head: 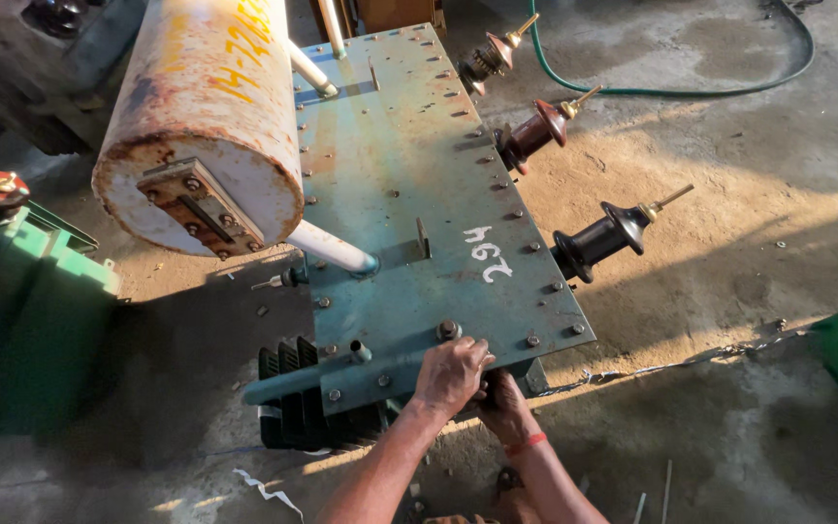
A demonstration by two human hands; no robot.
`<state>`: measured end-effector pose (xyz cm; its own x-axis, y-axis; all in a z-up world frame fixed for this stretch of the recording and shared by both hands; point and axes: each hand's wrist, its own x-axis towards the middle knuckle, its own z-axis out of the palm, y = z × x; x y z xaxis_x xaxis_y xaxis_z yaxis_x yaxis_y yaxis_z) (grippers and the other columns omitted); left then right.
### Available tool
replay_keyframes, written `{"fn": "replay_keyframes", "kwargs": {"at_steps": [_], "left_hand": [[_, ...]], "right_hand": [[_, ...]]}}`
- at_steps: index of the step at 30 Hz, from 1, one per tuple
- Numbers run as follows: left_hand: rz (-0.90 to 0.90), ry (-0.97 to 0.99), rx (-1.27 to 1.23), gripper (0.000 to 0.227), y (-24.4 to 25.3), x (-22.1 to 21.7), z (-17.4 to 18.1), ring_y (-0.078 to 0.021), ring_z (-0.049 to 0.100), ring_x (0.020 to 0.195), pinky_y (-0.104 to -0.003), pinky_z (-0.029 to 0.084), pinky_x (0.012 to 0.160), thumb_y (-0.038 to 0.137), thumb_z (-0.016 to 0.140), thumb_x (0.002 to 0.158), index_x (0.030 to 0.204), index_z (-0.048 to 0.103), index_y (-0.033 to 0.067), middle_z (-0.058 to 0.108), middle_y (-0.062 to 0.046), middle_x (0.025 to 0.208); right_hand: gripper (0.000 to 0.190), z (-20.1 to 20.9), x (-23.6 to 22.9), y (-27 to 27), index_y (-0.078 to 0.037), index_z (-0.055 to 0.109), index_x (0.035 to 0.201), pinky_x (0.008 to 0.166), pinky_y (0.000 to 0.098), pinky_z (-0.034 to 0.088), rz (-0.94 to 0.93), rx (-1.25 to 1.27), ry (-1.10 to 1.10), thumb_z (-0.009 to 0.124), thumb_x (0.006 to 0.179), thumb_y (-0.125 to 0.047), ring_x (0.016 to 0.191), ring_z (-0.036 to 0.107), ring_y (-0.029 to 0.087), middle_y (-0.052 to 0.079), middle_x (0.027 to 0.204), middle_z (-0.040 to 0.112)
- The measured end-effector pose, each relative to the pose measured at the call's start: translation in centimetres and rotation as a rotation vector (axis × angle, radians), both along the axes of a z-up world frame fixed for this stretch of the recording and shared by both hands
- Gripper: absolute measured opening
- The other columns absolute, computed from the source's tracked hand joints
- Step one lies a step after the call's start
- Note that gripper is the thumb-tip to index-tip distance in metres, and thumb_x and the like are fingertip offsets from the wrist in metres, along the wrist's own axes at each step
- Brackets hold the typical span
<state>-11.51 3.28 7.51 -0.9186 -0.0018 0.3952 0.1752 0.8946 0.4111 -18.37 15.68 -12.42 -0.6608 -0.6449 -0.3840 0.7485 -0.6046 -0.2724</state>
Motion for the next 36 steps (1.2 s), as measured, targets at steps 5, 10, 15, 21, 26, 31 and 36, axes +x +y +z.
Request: {"fn": "replay_keyframes", "kwargs": {"at_steps": [5,10,15,21,26,31,36], "left_hand": [[-0.008,-0.008,-0.041,0.017,-0.3,-0.4,0.1,-0.0315,0.073,0.078,-0.043,0.058,0.064,0.020,0.074,0.091,0.086,0.067,0.0053,0.069,-0.013,0.079],[-0.006,-0.019,0.009,0.018,-0.1,-0.1,-0.8,-0.0317,0.073,0.077,-0.043,0.058,0.063,0.019,0.074,0.092,0.083,0.066,0.0055,0.069,-0.012,0.079],[-0.010,0.013,-0.030,0.019,-0.5,-0.4,-0.5,-0.0335,0.073,0.078,-0.044,0.058,0.063,0.018,0.075,0.090,0.081,0.066,0.0043,0.069,-0.014,0.078],[-0.002,-0.013,-0.006,0.017,-0.3,-0.3,-0.3,-0.0319,0.073,0.078,-0.043,0.058,0.064,0.019,0.074,0.092,0.084,0.068,0.0052,0.070,-0.013,0.080],[-0.012,0.028,0.004,0.017,-0.4,-0.1,-1.4,-0.0318,0.073,0.078,-0.043,0.058,0.065,0.019,0.074,0.091,0.082,0.068,0.0055,0.070,-0.012,0.080],[0.007,0.015,-0.017,0.017,-0.7,-0.5,-3.5,-0.0292,0.073,0.079,-0.041,0.058,0.066,0.022,0.072,0.093,0.085,0.067,0.0079,0.070,-0.011,0.082],[-0.014,0.047,-0.109,0.017,0.0,-1.1,-6.0,-0.0291,0.074,0.088,-0.041,0.058,0.070,0.030,0.068,0.086,0.091,0.067,0.0144,0.072,-0.007,0.089]], "right_hand": [[0.013,1.6,-0.3,-0.5,-0.009,0.066,0.098,0.063,0.0283,0.053,-0.008,-0.054,-0.085,0.055,0.099,-0.016,0.071,0.063,0.013,0.001,0.082,0.066],[0.020,1.0,0.4,0.0,-0.008,0.063,0.098,0.071,0.0294,0.056,-0.039,0.203,-0.050,0.045,0.097,-0.017,0.076,0.066,0.015,0.005,0.088,0.070],[0.016,0.2,-0.7,-0.7,-0.007,0.067,0.097,0.056,0.0232,0.050,-0.005,-0.183,-0.049,0.053,0.102,-0.013,0.063,0.058,0.010,0.000,0.075,0.063],[0.017,-0.7,-0.6,0.1,-0.009,0.062,0.095,0.058,0.0228,0.048,-0.038,0.012,-0.108,0.048,0.102,-0.016,0.064,0.055,0.009,-0.001,0.077,0.061],[0.019,-1.0,-0.3,0.1,-0.009,0.064,0.096,0.061,0.0312,0.052,0.240,-0.257,0.225,0.056,0.108,-0.021,0.072,0.062,0.017,0.002,0.083,0.066],[0.018,-0.8,-0.9,1.3,-0.013,0.066,0.107,0.082,0.0301,0.055,-0.107,0.117,0.013,0.053,0.095,-0.016,0.089,0.066,0.013,-0.001,0.095,0.072],[0.015,0.1,-1.2,-0.1,-0.014,0.064,0.113,0.084,0.0311,0.053,0.044,0.182,0.233,0.057,0.100,-0.017,0.092,0.065,0.014,0.000,0.102,0.070]]}}
